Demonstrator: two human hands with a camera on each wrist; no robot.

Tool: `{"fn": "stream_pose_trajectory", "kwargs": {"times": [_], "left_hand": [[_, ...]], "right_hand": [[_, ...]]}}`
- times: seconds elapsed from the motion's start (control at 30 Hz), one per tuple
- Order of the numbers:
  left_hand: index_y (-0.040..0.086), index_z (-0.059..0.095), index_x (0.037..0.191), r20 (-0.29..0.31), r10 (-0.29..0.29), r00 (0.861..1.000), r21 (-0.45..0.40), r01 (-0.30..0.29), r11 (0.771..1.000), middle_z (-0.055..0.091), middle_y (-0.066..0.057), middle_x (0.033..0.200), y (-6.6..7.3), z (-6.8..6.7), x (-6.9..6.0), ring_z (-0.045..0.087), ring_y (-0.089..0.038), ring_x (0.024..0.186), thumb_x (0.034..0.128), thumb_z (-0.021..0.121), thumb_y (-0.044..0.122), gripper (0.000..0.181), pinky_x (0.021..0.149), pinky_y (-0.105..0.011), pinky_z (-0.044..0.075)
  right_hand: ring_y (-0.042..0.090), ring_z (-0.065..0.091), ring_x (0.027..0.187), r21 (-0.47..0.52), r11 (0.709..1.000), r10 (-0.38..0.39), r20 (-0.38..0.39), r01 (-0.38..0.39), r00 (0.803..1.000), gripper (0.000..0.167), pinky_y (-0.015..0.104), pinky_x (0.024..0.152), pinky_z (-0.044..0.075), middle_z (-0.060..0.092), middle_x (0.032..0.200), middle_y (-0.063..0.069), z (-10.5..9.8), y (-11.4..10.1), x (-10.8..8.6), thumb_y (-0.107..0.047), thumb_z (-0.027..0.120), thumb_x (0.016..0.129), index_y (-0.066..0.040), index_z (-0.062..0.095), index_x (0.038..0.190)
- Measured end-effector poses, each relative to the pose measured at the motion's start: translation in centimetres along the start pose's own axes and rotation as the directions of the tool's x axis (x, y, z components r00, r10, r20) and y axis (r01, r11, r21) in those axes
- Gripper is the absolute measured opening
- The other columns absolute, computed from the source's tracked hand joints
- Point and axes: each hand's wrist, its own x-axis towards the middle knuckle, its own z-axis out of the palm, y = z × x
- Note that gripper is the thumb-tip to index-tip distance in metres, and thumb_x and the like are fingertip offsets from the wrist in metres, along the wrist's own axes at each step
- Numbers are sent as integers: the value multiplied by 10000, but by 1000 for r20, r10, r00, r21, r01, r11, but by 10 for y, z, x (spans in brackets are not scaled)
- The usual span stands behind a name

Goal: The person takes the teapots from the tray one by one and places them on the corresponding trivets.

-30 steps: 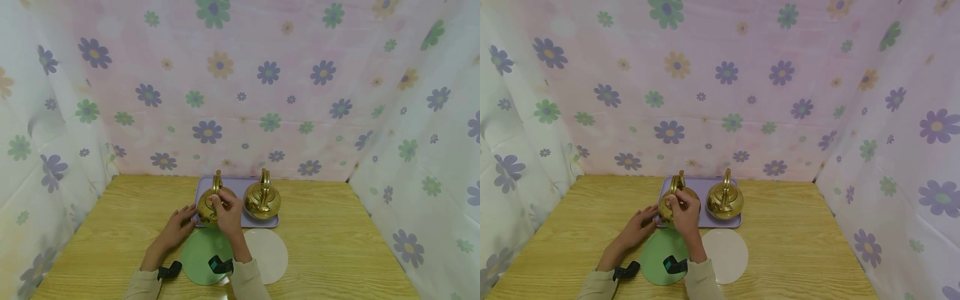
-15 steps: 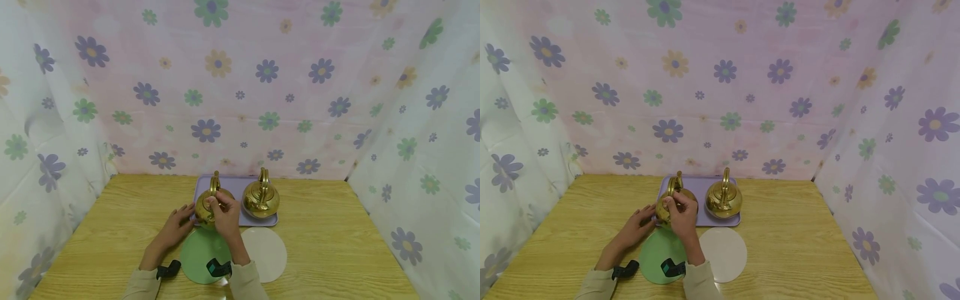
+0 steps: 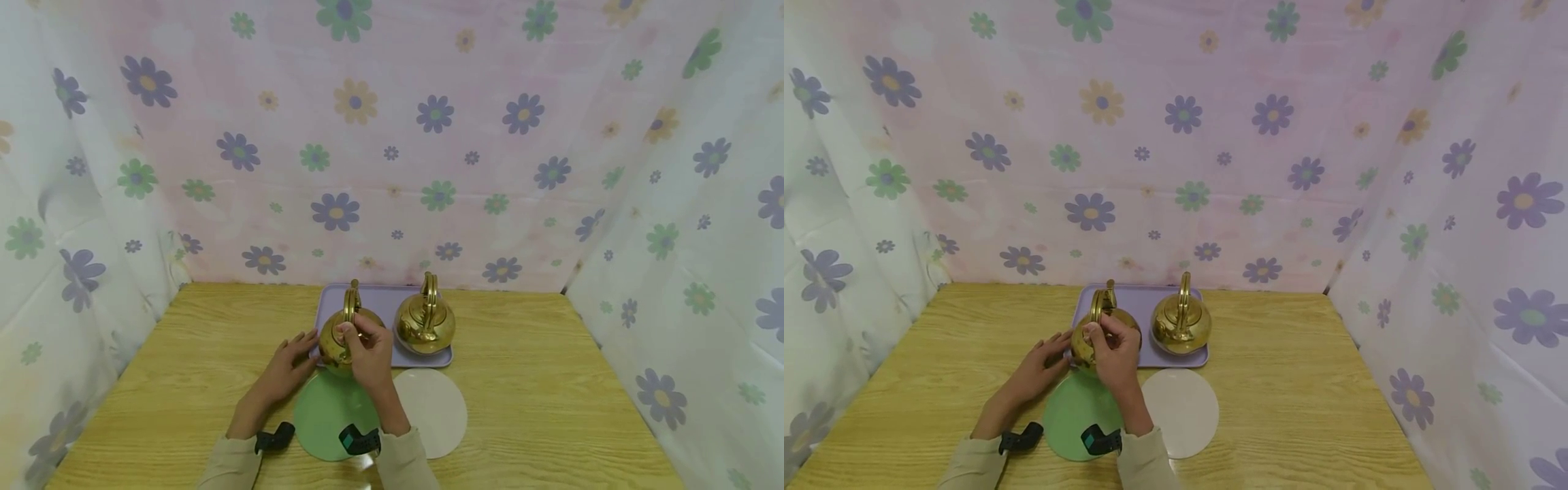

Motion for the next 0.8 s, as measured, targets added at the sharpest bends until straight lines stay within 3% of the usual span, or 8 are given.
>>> {"fn": "stream_pose_trajectory", "kwargs": {"times": [0.23,0.5,0.8], "left_hand": [[-100,532,1409,-16,17,1000,1,-17,1000,457,-263,1516,0,0,0,335,-565,1421,994,631,81,463,1119,-785,125],[-88,524,1424,-7,20,1000,12,-20,1000,454,-259,1522,1,0,0,335,-559,1425,994,633,83,475,1124,-779,132],[-90,539,1411,-26,39,999,25,-38,999,470,-268,1510,0,1,0,353,-567,1411,988,636,62,460,1115,-786,151]], "right_hand": [[223,686,726,-3,1000,18,11,-18,1000,198,477,650,618,687,867,330,-1,-4,-3,3,600,1005,155,714,952],[429,667,716,14,1000,-9,13,9,1000,192,427,662,629,693,883,330,-2,-5,-6,30,594,998,192,691,963],[440,664,703,19,1000,-14,8,14,1000,183,460,651,626,697,887,333,-1,-6,-9,49,602,986,213,680,962]]}}
